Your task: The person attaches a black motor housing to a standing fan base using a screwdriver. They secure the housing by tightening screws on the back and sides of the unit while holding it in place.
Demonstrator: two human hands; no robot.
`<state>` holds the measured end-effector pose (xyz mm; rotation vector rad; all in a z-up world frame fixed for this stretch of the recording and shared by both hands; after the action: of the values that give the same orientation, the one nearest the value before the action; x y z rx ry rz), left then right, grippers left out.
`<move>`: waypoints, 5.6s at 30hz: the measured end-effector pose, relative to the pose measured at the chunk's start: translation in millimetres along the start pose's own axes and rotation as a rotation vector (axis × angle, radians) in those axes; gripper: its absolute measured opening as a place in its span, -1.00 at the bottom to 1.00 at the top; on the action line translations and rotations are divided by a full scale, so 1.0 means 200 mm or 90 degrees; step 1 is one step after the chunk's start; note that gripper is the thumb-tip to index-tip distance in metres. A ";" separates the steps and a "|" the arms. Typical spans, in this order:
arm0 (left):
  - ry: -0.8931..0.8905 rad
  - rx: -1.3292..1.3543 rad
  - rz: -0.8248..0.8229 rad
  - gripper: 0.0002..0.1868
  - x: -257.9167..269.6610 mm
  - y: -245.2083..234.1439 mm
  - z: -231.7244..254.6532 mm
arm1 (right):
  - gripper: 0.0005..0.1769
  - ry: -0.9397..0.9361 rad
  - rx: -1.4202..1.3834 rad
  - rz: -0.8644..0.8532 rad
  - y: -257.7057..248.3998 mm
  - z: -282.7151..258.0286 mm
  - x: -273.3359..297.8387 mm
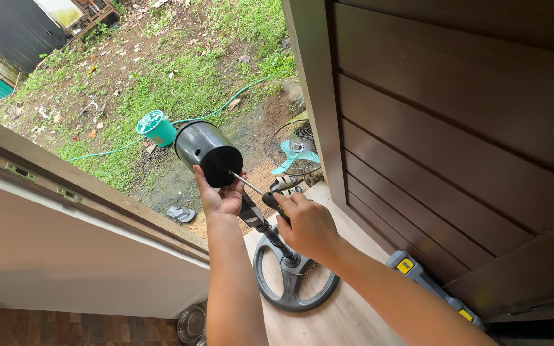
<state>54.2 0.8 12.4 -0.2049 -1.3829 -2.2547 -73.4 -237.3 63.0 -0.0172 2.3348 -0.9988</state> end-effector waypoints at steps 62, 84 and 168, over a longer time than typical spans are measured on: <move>0.019 0.092 0.051 0.08 0.17 0.05 -0.06 | -0.49 0.048 -0.154 -0.029 -0.11 0.09 -0.04; -0.015 0.080 0.042 0.17 0.16 -0.09 -0.07 | -0.42 0.375 -0.756 -0.124 0.21 0.21 0.07; -0.055 -0.019 -0.041 0.24 -0.01 -0.10 0.03 | -0.58 0.228 -0.636 -0.001 0.65 0.17 -0.34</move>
<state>45.3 14.7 -0.9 -0.2755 -1.4200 -2.3444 27.9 -151.3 -6.8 -0.2466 2.9137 0.2737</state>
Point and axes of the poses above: each hand's wrist, its own x-axis away from the middle knuckle, its own y-axis out of the palm, z = x × y, the point moved 2 cm from there along -x, towards the middle knuckle, and after that the axes turned 5 degrees about x, right-handed, at the moved point
